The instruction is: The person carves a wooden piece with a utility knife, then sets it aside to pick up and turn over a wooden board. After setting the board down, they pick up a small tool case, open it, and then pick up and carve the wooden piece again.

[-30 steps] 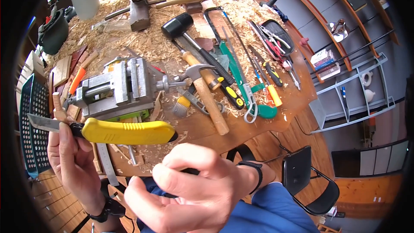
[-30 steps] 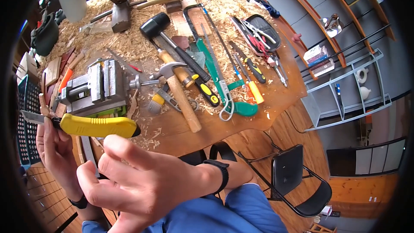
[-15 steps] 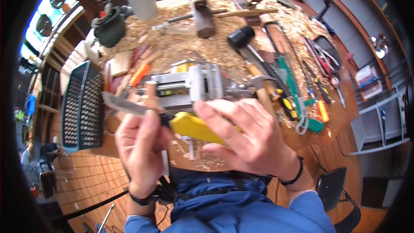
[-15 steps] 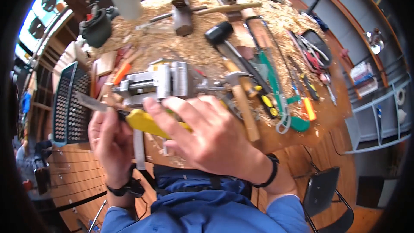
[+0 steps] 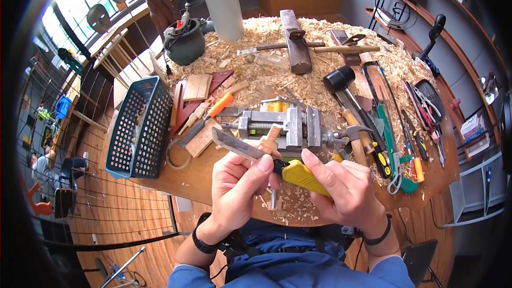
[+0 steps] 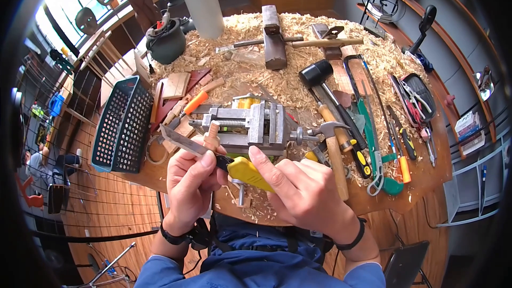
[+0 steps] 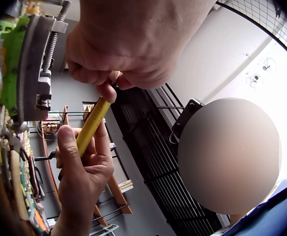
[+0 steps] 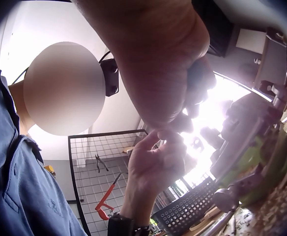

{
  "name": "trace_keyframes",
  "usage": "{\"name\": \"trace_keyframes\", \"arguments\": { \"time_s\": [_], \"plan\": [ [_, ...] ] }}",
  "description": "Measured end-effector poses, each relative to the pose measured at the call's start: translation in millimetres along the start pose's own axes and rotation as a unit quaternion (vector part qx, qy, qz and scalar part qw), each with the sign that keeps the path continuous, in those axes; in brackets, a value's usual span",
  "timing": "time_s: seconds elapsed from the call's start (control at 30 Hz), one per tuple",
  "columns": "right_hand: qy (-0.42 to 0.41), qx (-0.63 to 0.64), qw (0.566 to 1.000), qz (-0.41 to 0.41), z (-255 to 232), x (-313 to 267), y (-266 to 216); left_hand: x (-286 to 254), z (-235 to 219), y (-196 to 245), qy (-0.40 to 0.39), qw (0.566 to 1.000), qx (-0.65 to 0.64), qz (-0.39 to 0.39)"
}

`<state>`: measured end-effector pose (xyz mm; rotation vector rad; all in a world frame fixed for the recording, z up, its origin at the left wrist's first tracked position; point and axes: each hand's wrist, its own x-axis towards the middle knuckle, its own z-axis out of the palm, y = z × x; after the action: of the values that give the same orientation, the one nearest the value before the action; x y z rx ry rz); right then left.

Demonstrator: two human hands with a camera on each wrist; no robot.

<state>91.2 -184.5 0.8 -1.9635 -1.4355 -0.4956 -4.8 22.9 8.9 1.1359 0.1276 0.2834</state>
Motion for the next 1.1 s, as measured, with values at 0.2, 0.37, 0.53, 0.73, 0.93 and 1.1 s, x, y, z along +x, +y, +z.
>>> {"name": "trace_keyframes", "arguments": {
  "time_s": [0.2,0.37,0.53,0.73,0.93,1.1],
  "plan": [
    [-0.02,-0.009,1.0,0.014,-9,0,-1,-3,-1,-5,-0.026,0.993,-0.115,0.001],
    [-0.027,-0.015,0.999,0.012,-9,-1,2,-2,-1,4,-0.04,0.993,-0.101,-0.047],
    [-0.012,-0.009,1.0,0.017,-9,0,1,0,11,6,-0.032,0.996,-0.059,-0.062],
    [0.035,-0.001,0.999,0.016,-9,5,0,-1,11,2,-0.094,0.993,0.007,-0.069],
    [0.084,0.005,0.992,0.09,-11,2,6,7,2,-4,-0.112,0.986,0.121,0.026],
    [0.099,0.069,0.971,0.206,-15,-4,-5,13,-4,-10,-0.078,0.988,0.106,0.081]
  ]
}}
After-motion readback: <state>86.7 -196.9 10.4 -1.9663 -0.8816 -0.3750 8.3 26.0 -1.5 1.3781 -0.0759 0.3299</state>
